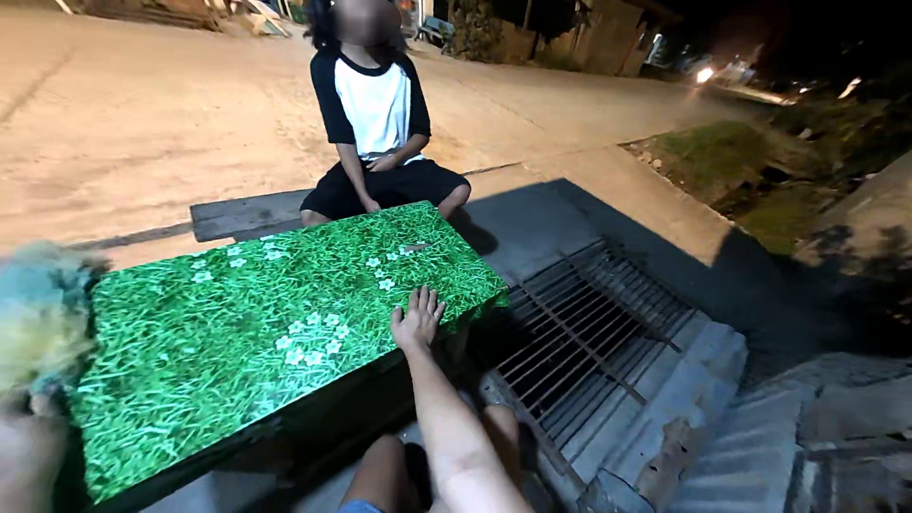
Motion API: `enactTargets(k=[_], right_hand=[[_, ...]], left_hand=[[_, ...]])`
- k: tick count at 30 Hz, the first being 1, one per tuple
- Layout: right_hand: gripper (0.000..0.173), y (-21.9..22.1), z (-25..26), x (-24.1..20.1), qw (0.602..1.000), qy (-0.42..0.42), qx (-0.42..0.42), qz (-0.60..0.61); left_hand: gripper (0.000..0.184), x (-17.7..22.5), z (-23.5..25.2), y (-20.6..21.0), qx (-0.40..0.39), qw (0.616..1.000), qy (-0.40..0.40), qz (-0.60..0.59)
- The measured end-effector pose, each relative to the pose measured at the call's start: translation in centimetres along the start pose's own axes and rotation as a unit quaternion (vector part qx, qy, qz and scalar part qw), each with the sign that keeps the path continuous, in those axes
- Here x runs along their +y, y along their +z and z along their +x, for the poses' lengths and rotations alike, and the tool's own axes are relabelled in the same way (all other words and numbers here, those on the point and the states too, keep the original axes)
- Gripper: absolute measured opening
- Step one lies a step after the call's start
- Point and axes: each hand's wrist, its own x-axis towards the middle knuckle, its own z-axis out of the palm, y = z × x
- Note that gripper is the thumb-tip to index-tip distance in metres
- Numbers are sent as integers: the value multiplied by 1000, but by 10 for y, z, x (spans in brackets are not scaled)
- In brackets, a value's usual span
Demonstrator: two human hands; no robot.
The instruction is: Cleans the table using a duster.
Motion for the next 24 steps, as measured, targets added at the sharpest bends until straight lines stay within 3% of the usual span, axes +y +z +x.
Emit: enactTargets(k=[2,3,7,10,16,20,24], right_hand=[[62,1,-2,2,1000,-5,0,-5],[62,2,-1,2,1000,-8,6,-6],[62,2,0,1,1000,-14,16,-12],[63,3,-1,2,1000,-16,17,-16],[57,-4,-7,-1,999,-10,-9,-32],[46,-4,-7,-2,999,6,12,-34],[55,6,-4,3,999,-6,43,-12]], left_hand=[[48,-59,47,62,75,994,79,11],[47,-61,50,74,80,992,94,9],[42,30,-23,58,-34,989,141,28],[40,86,-60,76,-88,969,228,25],[40,190,-97,141,-219,882,416,-4],[40,234,-79,167,-230,834,502,0],[34,260,-51,185,-173,856,487,-1]])
